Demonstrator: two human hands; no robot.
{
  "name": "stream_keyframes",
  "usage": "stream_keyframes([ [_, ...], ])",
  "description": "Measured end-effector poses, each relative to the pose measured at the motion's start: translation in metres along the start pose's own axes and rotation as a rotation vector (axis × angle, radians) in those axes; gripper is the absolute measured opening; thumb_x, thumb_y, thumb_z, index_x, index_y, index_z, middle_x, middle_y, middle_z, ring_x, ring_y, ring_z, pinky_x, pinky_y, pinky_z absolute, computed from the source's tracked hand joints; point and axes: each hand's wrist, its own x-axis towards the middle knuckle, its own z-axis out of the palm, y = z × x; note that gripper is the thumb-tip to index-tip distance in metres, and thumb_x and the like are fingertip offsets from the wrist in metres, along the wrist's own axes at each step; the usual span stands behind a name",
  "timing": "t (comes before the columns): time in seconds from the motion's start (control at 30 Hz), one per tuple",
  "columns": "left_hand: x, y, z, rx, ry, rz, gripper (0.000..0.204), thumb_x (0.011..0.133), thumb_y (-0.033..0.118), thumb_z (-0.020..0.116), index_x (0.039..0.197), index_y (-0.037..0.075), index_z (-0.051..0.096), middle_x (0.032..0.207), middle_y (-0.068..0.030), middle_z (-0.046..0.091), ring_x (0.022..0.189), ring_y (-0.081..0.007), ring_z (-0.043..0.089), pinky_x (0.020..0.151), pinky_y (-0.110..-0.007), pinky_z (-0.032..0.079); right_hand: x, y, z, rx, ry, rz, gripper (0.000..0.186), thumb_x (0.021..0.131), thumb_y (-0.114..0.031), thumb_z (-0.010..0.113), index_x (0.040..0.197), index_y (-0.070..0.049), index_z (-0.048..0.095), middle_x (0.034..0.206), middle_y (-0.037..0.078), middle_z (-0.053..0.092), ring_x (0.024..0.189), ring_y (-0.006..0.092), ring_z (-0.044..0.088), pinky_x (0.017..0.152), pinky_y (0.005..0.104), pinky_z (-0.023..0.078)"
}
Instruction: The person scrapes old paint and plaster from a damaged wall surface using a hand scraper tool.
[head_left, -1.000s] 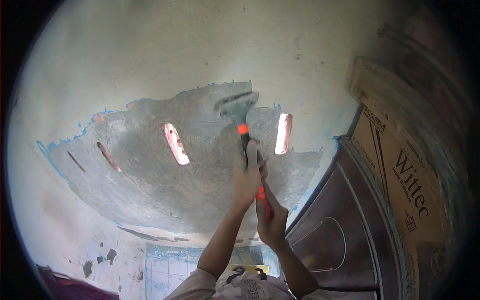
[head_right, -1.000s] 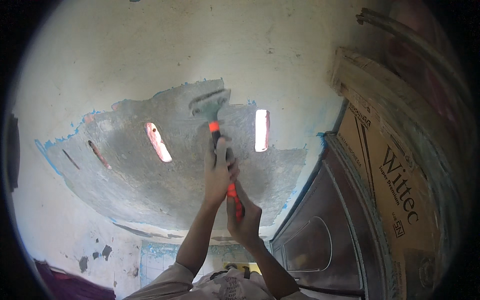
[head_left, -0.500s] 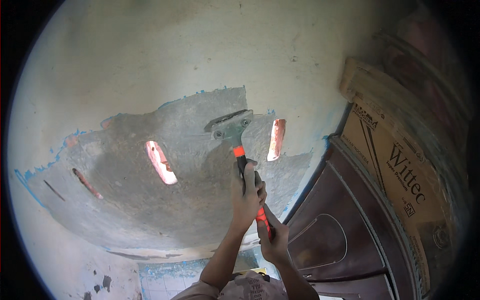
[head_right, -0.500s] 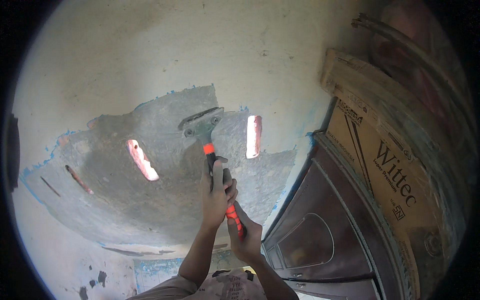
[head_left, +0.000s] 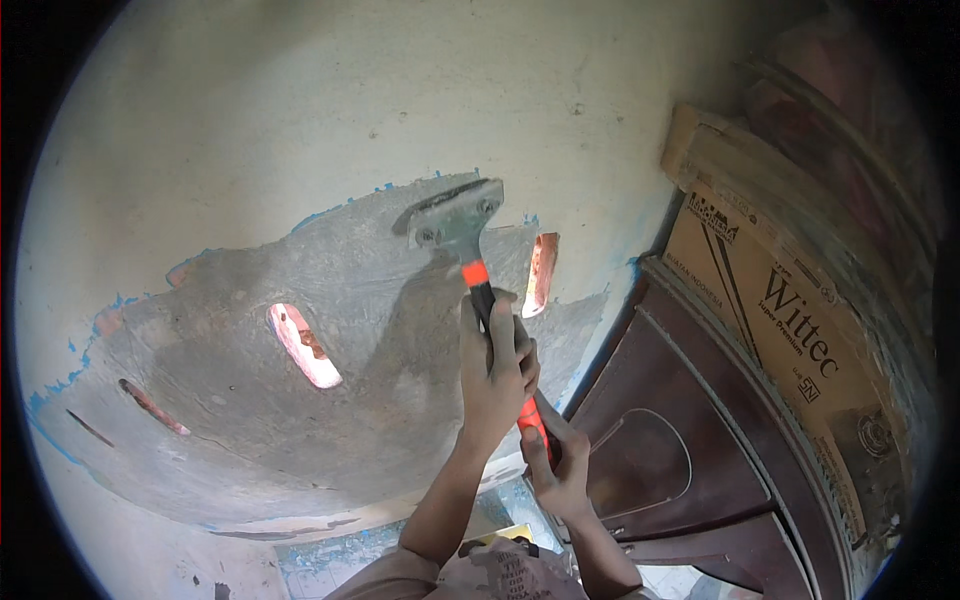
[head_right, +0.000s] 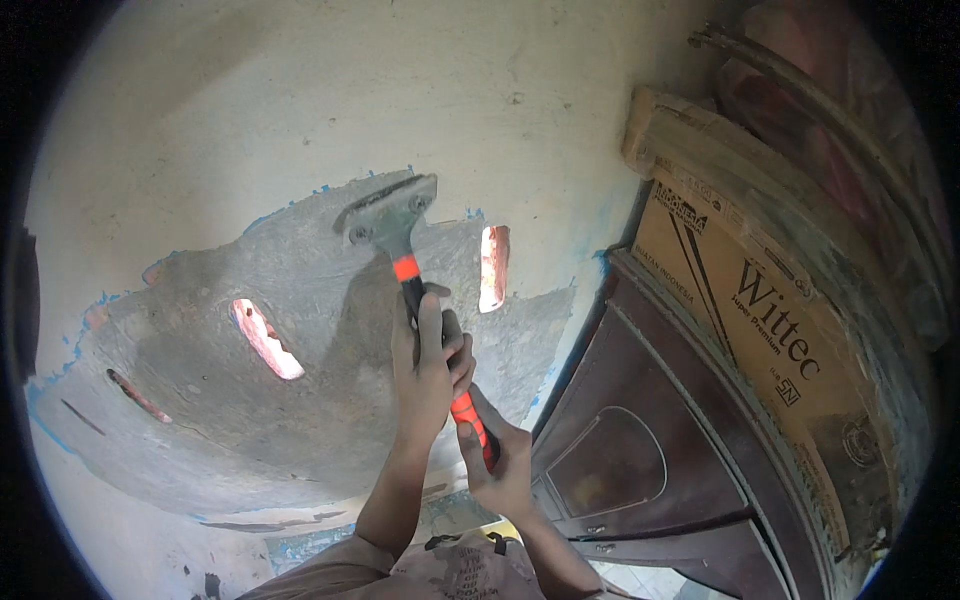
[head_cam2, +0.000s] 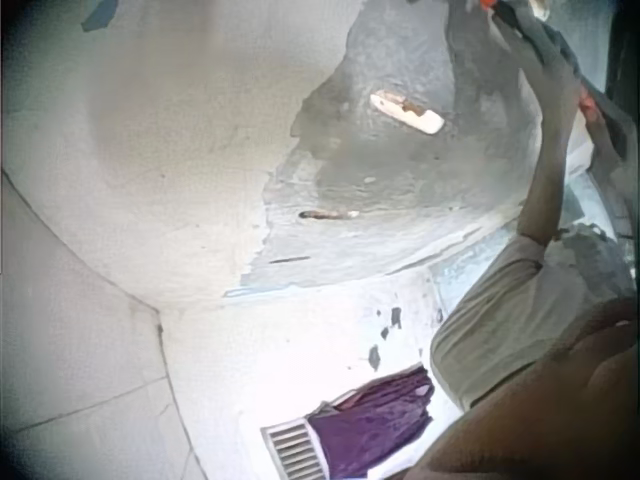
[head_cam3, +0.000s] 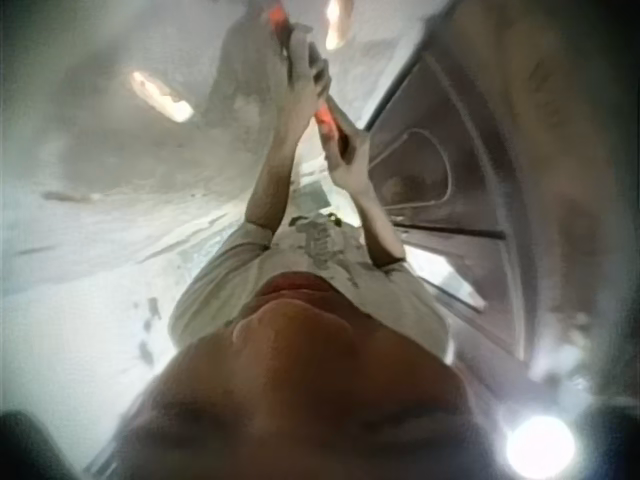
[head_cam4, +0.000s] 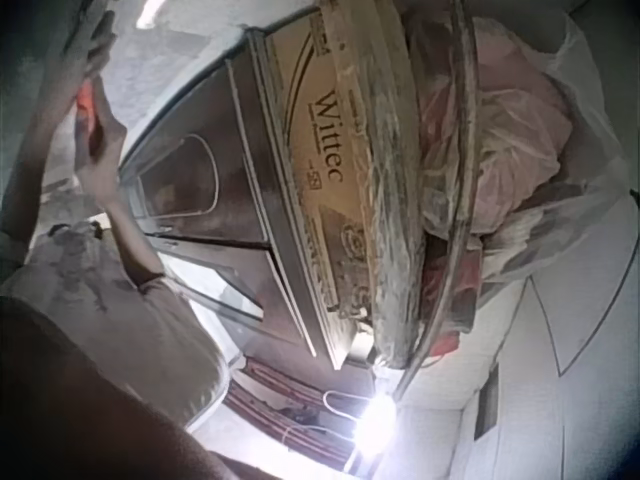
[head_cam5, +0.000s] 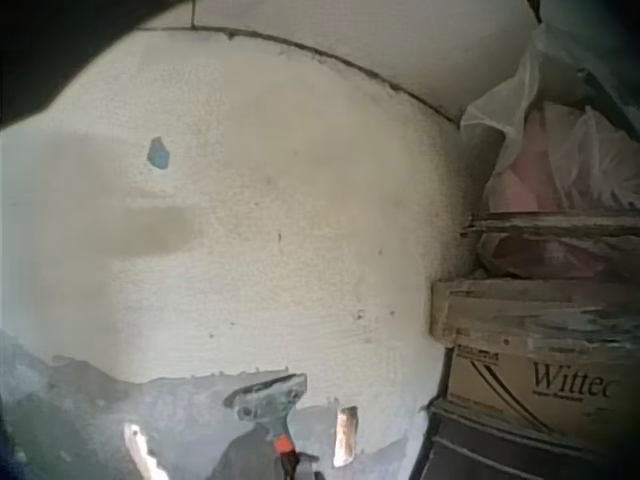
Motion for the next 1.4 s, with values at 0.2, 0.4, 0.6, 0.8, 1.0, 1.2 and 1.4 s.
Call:
stream_keyframes([
  [0.2,-0.013,-0.021,-0.010,-0.075,-0.031,0.010,0.029,0.111,0.038,0.046,0.102,0.011,0.038,0.066,0.0047,0.036,0.044,-0.0039,0.034,0.038,-0.023,0.028,-0.018,0.017,-0.003,-0.041,-0.032,-0.047,0.050,0.106,-0.020,0.053,0.149,0.004,0.048,0.064,-0.004,0.051,0.055,0.0030,0.046,0.051,0.0224,0.036],
  [0.4,-0.009,-0.008,-0.003,-0.107,0.005,-0.009,0.021,0.112,0.031,0.043,0.108,0.011,0.037,0.068,0.0042,0.036,0.046,-0.0038,0.033,0.039,-0.021,0.029,-0.014,0.002,-0.007,0.069,-0.047,0.079,0.051,0.106,-0.025,0.055,0.148,0.003,0.051,0.065,-0.003,0.054,0.052,0.0042,0.045,0.051,0.0222,0.036],
  [0.6,-0.008,-0.022,-0.013,-0.099,-0.081,0.022,0.020,0.112,0.030,0.041,0.112,0.010,0.040,0.066,0.0039,0.036,0.046,-0.0039,0.034,0.040,-0.021,0.032,-0.019,0.012,-0.005,0.000,-0.042,0.052,0.050,0.106,-0.023,0.055,0.148,0.003,0.051,0.065,-0.002,0.053,0.053,0.0045,0.046,0.050,0.0226,0.036],
  [0.8,-0.004,-0.014,-0.001,-0.108,-0.025,0.068,0.028,0.110,0.033,0.045,0.120,0.007,0.044,0.062,0.0039,0.031,0.040,-0.0048,0.026,0.034,-0.023,0.024,-0.017,0.005,-0.004,0.050,-0.021,0.066,0.047,0.105,-0.018,0.054,0.146,0.004,0.052,0.066,-0.002,0.055,0.053,0.0045,0.046,0.050,0.0225,0.035],
  [1.0,-0.006,-0.013,0.001,-0.121,0.024,0.021,0.026,0.109,0.035,0.047,0.117,0.010,0.047,0.063,0.0036,0.033,0.041,-0.0051,0.027,0.035,-0.023,0.023,-0.015,0.008,-0.005,0.022,-0.013,0.052,0.044,0.105,-0.017,0.053,0.143,0.005,0.055,0.065,-0.002,0.054,0.053,0.0041,0.046,0.049,0.0226,0.034],
  [1.2,-0.008,-0.016,-0.002,-0.140,-0.030,-0.004,0.019,0.112,0.029,0.043,0.112,0.010,0.041,0.065,0.0039,0.036,0.045,-0.0038,0.033,0.038,-0.023,0.030,-0.019,0.005,-0.008,0.034,0.005,0.063,0.040,0.105,-0.021,0.055,0.134,0.006,0.061,0.063,-0.002,0.053,0.051,0.0038,0.045,0.048,0.0227,0.033],
  [1.4,-0.005,-0.011,0.004,-0.114,-0.053,0.089,0.019,0.112,0.028,0.041,0.112,0.009,0.041,0.065,0.0039,0.037,0.044,-0.0041,0.034,0.037,-0.022,0.030,-0.010,-0.007,-0.016,0.062,-0.034,0.100,0.041,0.104,-0.020,0.056,0.135,0.006,0.061,0.064,-0.002,0.053,0.050,0.0043,0.045,0.048,0.0234,0.034],
])
